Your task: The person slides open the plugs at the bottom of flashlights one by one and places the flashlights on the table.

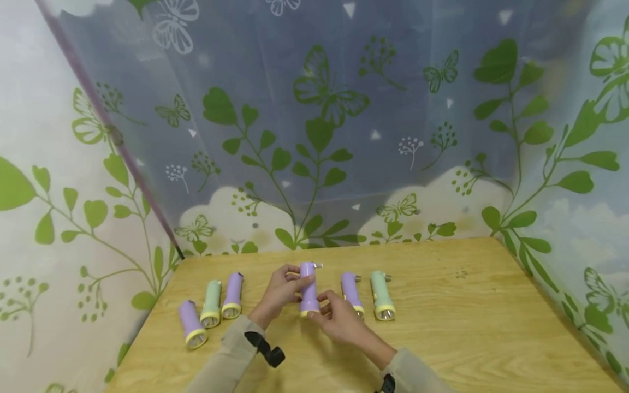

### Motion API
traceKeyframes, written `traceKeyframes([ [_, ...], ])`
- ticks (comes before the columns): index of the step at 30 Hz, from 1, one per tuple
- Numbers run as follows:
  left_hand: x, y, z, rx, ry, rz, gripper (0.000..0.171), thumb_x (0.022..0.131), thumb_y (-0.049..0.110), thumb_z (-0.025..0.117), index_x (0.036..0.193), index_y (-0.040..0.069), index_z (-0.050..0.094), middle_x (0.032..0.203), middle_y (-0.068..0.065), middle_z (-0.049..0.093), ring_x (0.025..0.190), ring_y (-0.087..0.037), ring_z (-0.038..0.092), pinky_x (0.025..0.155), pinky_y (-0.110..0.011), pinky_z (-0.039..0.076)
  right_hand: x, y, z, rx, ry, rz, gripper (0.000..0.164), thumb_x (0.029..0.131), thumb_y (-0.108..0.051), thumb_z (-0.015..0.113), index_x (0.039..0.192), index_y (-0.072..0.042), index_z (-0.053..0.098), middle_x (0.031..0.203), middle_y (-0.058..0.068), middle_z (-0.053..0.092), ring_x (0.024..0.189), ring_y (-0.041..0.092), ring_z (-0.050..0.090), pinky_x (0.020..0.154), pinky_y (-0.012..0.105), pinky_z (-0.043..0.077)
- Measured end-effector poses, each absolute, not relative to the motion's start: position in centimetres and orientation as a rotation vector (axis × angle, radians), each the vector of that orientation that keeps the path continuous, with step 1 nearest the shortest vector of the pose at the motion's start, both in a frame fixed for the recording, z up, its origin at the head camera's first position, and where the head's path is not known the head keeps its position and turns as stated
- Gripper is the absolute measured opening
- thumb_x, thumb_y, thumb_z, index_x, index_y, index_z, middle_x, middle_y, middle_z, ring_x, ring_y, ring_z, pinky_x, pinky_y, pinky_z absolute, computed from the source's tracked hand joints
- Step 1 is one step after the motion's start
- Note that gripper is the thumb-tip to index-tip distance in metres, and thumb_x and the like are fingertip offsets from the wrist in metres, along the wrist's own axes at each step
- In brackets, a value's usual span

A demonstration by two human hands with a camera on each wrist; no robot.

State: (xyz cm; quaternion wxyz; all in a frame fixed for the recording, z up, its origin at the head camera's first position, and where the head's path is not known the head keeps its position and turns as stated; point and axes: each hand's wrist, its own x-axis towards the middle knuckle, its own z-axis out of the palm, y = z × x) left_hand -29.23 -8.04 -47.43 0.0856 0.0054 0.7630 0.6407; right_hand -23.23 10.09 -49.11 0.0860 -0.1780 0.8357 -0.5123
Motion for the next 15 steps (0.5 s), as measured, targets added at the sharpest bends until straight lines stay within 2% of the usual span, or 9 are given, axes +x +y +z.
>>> traceKeyframes([
  [9,-29.73,-7.82,-47.99,-0.012,2.255,1.893,0.054,0.091,0.032,0.076,0.126,-0.002,0.052,0.112,-0.019,0.068,0.089,-0.022,0.067,0.068,-0.032,0.060,-23.32,10.02,-49.37,-0.517,2.533,-1.512,0.048,0.100,-0.028,0.065,0.131,0.006,0.053,0.108,0.021,0.073,0.091,0.030,0.073,0.070,0.033,0.059],
  [15,-30.02,-7.63,-48.39,-0.024,2.238,1.875,0.055,0.091,0.034,0.076,0.126,-0.001,0.052,0.112,-0.020,0.067,0.090,-0.023,0.069,0.071,-0.034,0.062,-23.12,10.00,-49.50,-0.455,2.538,-1.526,0.045,0.100,-0.027,0.066,0.130,0.004,0.054,0.108,0.022,0.073,0.090,0.028,0.072,0.068,0.034,0.059],
])
